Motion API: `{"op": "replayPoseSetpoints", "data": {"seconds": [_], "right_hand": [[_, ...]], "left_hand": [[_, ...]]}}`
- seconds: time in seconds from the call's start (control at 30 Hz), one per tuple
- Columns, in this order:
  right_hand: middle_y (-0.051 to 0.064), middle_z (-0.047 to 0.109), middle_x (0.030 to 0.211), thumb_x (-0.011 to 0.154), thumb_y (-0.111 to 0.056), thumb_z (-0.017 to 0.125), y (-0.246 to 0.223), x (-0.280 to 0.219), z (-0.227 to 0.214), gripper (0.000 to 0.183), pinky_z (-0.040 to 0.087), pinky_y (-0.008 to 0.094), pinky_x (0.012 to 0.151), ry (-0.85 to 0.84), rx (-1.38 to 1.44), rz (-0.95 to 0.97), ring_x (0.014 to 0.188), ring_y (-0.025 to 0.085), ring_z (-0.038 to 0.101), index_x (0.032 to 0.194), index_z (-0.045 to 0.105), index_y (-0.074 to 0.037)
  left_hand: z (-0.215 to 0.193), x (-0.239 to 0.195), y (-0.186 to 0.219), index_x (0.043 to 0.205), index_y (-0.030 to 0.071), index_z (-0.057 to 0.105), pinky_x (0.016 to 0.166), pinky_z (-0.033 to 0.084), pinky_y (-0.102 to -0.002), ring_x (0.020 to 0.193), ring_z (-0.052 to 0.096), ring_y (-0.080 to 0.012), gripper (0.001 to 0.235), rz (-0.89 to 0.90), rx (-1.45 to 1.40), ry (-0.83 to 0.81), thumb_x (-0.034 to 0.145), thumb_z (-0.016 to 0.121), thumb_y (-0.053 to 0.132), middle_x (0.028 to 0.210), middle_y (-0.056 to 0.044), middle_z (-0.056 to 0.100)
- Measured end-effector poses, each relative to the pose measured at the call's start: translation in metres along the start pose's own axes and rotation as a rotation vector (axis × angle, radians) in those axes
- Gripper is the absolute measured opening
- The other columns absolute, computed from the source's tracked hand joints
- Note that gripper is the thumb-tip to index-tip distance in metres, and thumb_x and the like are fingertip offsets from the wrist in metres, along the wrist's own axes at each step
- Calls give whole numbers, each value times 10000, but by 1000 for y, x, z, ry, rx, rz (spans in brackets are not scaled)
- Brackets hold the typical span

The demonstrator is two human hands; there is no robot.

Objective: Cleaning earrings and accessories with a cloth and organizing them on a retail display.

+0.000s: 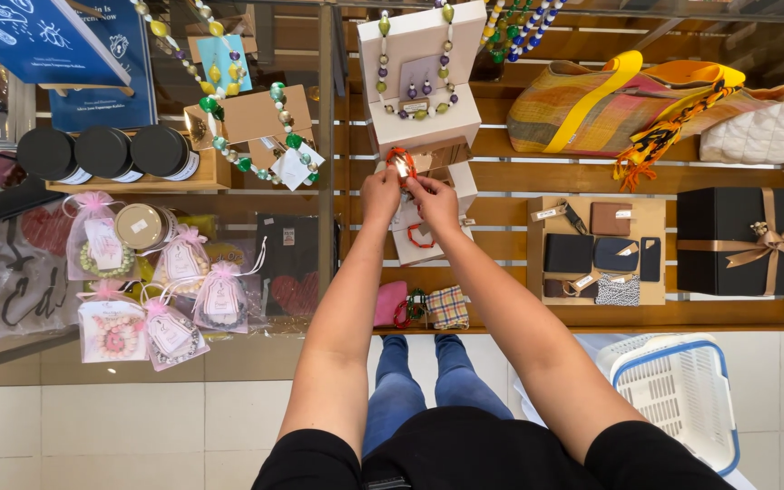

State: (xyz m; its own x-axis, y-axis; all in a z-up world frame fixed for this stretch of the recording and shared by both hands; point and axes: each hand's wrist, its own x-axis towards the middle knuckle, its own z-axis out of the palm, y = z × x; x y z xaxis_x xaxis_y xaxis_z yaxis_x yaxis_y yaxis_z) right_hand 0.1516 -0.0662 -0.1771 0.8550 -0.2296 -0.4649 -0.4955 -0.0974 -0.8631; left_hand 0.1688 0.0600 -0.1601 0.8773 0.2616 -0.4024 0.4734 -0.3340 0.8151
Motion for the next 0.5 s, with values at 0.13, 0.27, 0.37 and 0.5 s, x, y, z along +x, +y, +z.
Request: {"op": "replayPoseSetpoints", "data": {"seconds": [0.13, 0.27, 0.37, 0.5], "right_hand": [[80, 636, 596, 902, -384, 822, -9, -1, 0, 420, 449, 203, 404, 56, 79, 23, 415, 107, 568, 1140, 743, -47], [93, 637, 591, 894, -399, 824, -14, -2, -4, 408, 431, 205, 382, 81, 90, 45, 392, 117, 553, 1096, 753, -52], [96, 646, 600, 880, -395, 839, -11, 1, -4, 416, 437, 202, 380, 64, 89, 46, 396, 117, 565, 1094, 752, -48], [108, 647, 618, 869, -370, 854, -8, 3, -1, 441, 456, 198, 383, 52, 152, 54, 401, 121, 573, 1114, 739, -23]], "left_hand": [[7, 8, -9, 910, 35, 789, 1054, 454, -535, 1180, 590, -476, 484, 19, 10, -18, 956, 466, 393, 1018, -280, 714], [15, 12, -23, 949, 46, 781, 1017, 481, -515, 1125, 620, -460, 438, 106, 8, -20, 983, 493, 374, 962, -263, 707], [17, 15, -26, 940, 77, 778, 998, 496, -495, 1094, 637, -433, 399, 120, -16, 21, 982, 524, 382, 937, -236, 706], [25, 19, -30, 908, 108, 765, 961, 516, -483, 1054, 652, -408, 371, 129, -36, 92, 994, 556, 402, 893, -209, 699]]}}
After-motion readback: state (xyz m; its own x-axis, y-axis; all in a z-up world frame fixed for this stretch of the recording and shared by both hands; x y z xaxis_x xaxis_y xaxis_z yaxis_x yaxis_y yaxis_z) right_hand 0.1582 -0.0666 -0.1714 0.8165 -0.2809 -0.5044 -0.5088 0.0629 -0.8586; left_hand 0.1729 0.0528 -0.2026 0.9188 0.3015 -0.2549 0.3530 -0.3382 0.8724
